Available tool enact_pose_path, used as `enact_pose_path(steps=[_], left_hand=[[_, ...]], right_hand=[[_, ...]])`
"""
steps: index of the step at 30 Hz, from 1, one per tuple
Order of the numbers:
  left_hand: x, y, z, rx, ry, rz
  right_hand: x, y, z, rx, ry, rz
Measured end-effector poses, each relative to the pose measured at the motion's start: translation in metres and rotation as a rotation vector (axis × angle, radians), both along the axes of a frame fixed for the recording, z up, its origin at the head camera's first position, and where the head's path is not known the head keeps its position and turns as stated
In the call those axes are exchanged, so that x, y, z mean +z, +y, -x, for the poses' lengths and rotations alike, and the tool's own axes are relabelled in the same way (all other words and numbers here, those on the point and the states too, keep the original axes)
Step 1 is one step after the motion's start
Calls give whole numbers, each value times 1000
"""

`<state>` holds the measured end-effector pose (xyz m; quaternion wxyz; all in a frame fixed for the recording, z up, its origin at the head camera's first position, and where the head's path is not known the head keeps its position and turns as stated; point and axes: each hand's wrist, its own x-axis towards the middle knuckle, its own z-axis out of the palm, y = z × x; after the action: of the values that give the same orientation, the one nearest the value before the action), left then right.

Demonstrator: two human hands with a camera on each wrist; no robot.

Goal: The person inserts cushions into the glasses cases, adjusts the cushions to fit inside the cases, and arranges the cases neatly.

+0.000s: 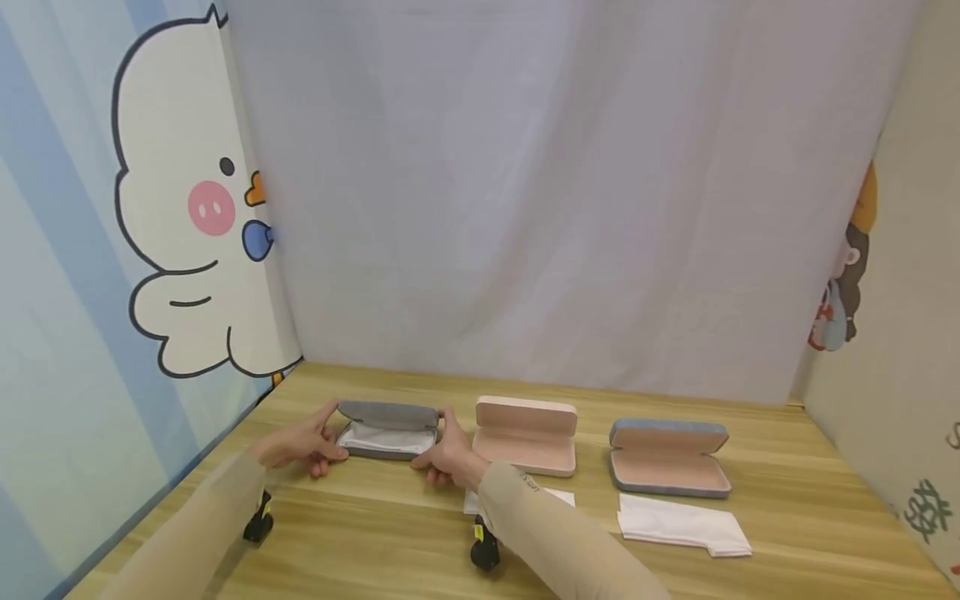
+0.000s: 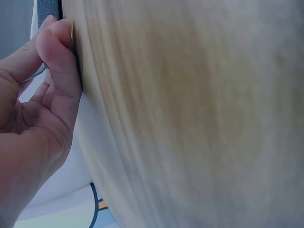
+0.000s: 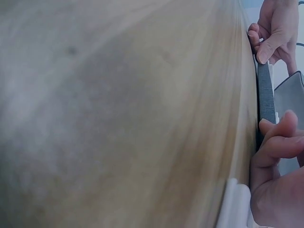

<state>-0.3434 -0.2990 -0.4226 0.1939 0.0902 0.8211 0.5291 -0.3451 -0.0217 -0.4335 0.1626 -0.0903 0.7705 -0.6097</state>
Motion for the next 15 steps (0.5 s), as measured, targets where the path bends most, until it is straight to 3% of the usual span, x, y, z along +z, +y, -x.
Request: enact_pose_path(steps=[15], left_hand=[[1,0,-1,-21,41,19]], right_hand=[[3,1,0,16,-5,3]])
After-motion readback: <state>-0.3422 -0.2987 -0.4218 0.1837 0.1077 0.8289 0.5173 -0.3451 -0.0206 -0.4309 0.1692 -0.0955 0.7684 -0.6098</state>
